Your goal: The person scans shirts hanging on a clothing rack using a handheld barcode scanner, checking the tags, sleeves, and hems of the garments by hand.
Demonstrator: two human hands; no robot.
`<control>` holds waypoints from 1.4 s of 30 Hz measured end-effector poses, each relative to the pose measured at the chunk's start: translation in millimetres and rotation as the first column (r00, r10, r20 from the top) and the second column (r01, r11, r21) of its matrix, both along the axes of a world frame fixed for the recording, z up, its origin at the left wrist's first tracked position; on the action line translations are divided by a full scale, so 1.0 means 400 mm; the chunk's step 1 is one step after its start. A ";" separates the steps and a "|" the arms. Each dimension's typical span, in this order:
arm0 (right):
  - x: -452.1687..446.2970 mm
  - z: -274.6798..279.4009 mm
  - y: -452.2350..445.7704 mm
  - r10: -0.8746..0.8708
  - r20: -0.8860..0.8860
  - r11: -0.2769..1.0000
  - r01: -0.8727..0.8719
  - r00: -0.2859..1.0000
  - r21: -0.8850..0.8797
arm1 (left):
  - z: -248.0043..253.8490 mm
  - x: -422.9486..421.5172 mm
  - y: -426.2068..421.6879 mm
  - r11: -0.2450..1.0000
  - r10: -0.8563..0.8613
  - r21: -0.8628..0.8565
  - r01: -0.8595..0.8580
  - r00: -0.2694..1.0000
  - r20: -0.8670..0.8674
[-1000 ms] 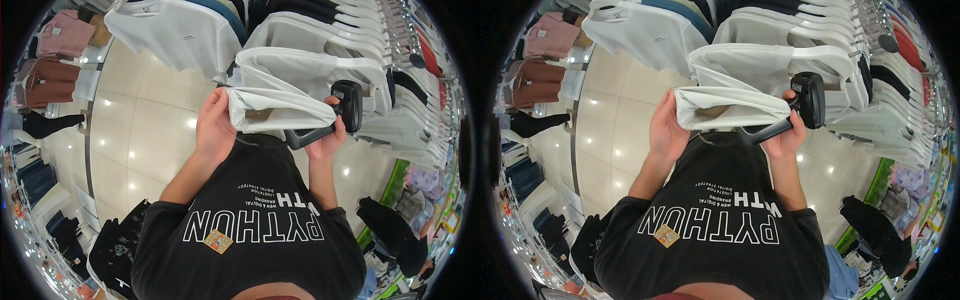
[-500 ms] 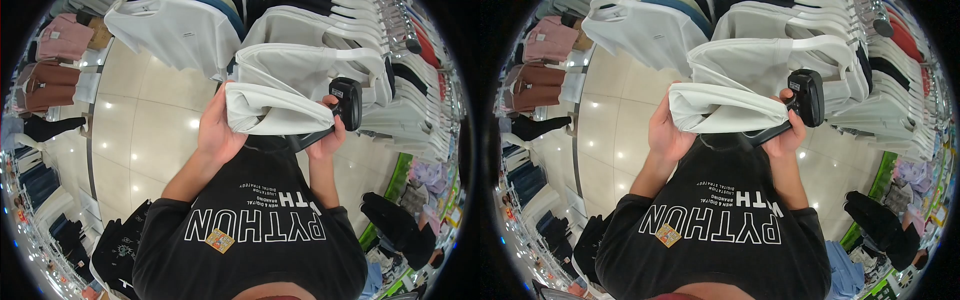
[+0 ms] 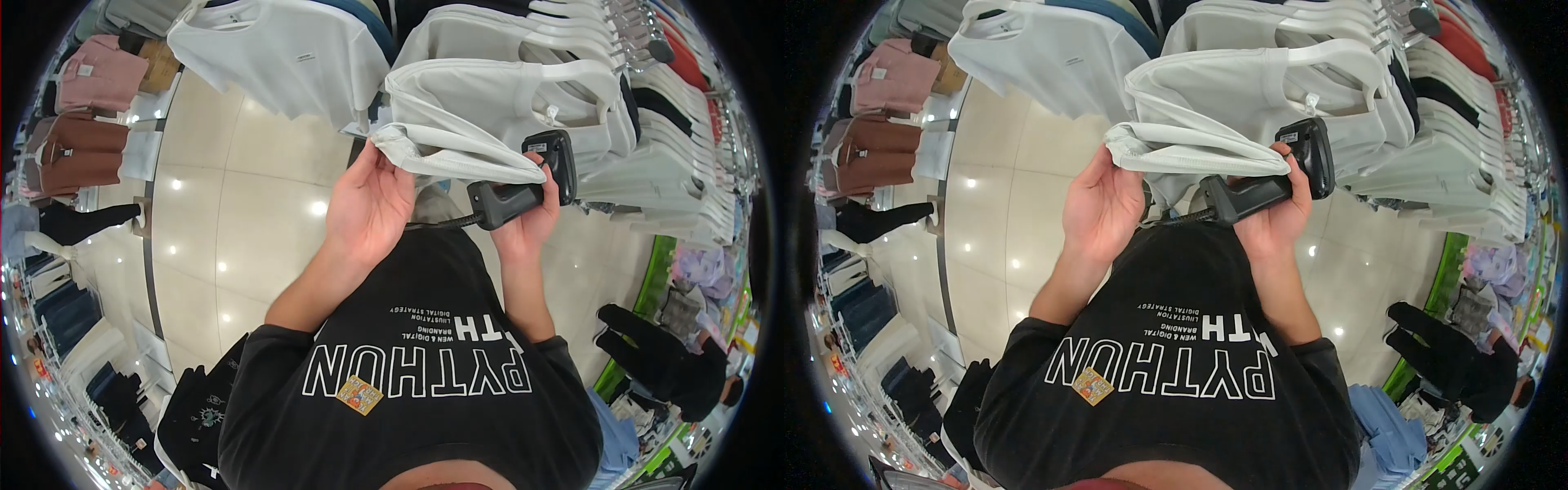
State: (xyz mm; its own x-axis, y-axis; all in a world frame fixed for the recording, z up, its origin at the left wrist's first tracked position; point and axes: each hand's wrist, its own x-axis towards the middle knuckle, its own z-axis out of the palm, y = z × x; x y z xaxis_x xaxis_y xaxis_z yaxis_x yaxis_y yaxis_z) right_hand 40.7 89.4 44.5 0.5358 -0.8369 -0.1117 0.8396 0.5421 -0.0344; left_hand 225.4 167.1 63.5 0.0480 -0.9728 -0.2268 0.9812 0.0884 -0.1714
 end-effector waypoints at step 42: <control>-0.001 0.015 -0.042 -0.036 -0.132 0.951 -0.007 0.991 -0.309 | 0.060 0.016 -0.051 0.994 -0.099 -0.017 0.111 0.938 0.331</control>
State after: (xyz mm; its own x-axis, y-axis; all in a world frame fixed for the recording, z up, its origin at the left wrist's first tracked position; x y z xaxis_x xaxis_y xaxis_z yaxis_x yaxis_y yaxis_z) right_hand 40.3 72.5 50.5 0.5212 -0.8495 0.0822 0.8233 0.4750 -0.3108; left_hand 231.9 146.8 87.5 0.0113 -0.9833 -0.1816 0.9867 -0.0185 0.1615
